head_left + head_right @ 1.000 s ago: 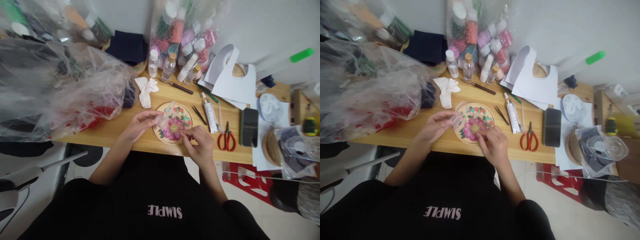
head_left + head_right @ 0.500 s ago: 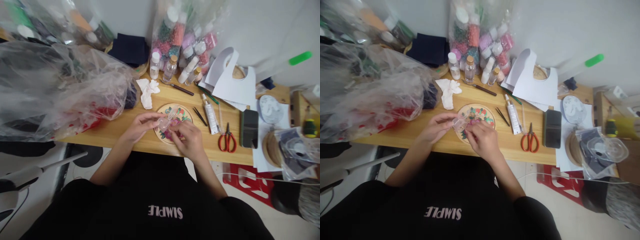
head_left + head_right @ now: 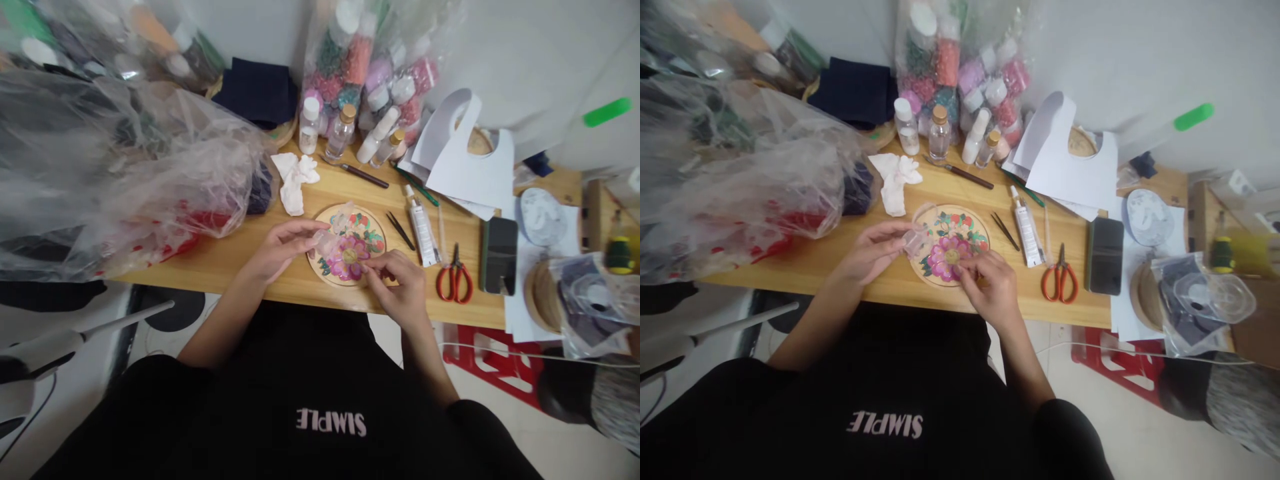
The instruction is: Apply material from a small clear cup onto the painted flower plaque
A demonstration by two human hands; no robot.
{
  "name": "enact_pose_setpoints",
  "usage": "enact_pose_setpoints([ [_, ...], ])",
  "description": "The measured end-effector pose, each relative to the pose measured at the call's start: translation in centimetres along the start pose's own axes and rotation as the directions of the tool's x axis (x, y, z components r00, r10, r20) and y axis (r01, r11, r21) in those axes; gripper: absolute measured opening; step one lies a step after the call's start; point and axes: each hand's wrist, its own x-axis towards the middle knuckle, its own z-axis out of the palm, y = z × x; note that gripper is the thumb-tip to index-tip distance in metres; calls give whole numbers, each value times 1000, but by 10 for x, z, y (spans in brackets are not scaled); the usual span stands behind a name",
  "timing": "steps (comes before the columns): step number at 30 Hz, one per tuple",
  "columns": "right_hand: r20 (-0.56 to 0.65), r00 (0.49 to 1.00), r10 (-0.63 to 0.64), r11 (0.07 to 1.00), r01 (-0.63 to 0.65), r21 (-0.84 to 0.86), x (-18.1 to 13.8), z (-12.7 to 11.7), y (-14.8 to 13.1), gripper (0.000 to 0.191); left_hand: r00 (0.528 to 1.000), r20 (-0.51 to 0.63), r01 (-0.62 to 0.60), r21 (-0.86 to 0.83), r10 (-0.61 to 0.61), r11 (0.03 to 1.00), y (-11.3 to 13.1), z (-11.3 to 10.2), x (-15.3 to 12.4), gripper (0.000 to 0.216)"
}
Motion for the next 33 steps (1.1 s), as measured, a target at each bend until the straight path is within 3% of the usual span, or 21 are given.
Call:
enact_pose_setpoints([
  [7,27,1000,-14,991,17,-129,-8,5,10,11,1000,-10,5,9,-5,1000,2,2,0,27],
  [17,91,996,-5,985,20,-169,-10,10,14,11,1000,2,-1,4,1,1000,0,0,0,27],
  [27,87,996,-4,987,18,-161,-9,9,15,10,1000,-3,8,6,-8,1000,0,0,0,27],
  [33,4,1000,-12,990,13,-140,-4,1,0,13,1000,-3,10,17,-10,1000,0,-1,-1,26],
])
